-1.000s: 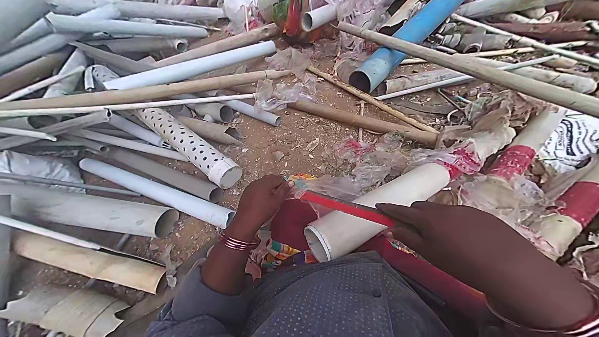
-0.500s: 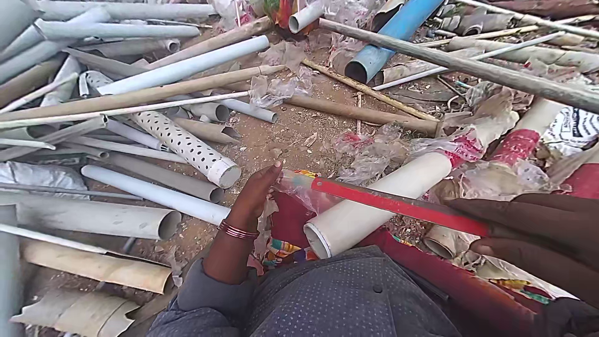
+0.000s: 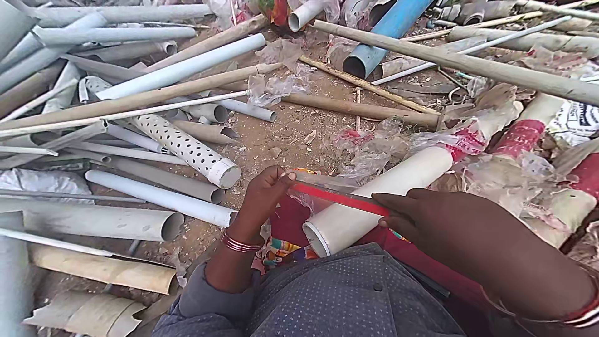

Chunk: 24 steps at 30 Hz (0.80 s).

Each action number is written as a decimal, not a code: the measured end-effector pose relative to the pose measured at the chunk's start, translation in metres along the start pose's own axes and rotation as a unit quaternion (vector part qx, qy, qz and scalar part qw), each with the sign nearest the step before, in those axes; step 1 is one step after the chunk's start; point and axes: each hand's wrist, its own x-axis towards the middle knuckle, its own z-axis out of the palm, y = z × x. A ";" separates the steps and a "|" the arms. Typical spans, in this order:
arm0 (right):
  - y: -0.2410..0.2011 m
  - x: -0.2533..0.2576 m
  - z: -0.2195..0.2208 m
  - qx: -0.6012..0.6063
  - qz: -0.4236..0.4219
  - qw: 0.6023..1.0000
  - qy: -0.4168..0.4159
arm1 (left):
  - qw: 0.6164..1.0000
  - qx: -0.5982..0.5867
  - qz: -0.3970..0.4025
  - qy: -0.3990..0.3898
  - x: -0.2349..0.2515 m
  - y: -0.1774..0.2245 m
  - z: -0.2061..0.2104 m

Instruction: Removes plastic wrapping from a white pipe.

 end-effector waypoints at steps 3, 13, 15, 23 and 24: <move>-0.018 0.005 0.014 0.000 0.013 1.000 0.016 | 0.988 0.147 0.044 0.037 -0.009 -0.002 0.015; -0.039 0.008 0.045 0.000 0.034 0.999 0.035 | 0.947 0.300 0.098 0.053 -0.022 -0.002 0.031; -0.038 0.010 0.050 0.000 0.028 0.999 0.039 | 0.944 0.312 0.096 0.048 -0.024 -0.002 0.034; -0.035 0.018 0.070 0.034 0.025 0.999 0.027 | 0.938 0.337 0.074 0.022 -0.026 0.003 0.040; -0.034 0.018 0.071 0.034 0.022 0.999 0.034 | 0.938 0.338 0.073 0.020 -0.027 0.004 0.041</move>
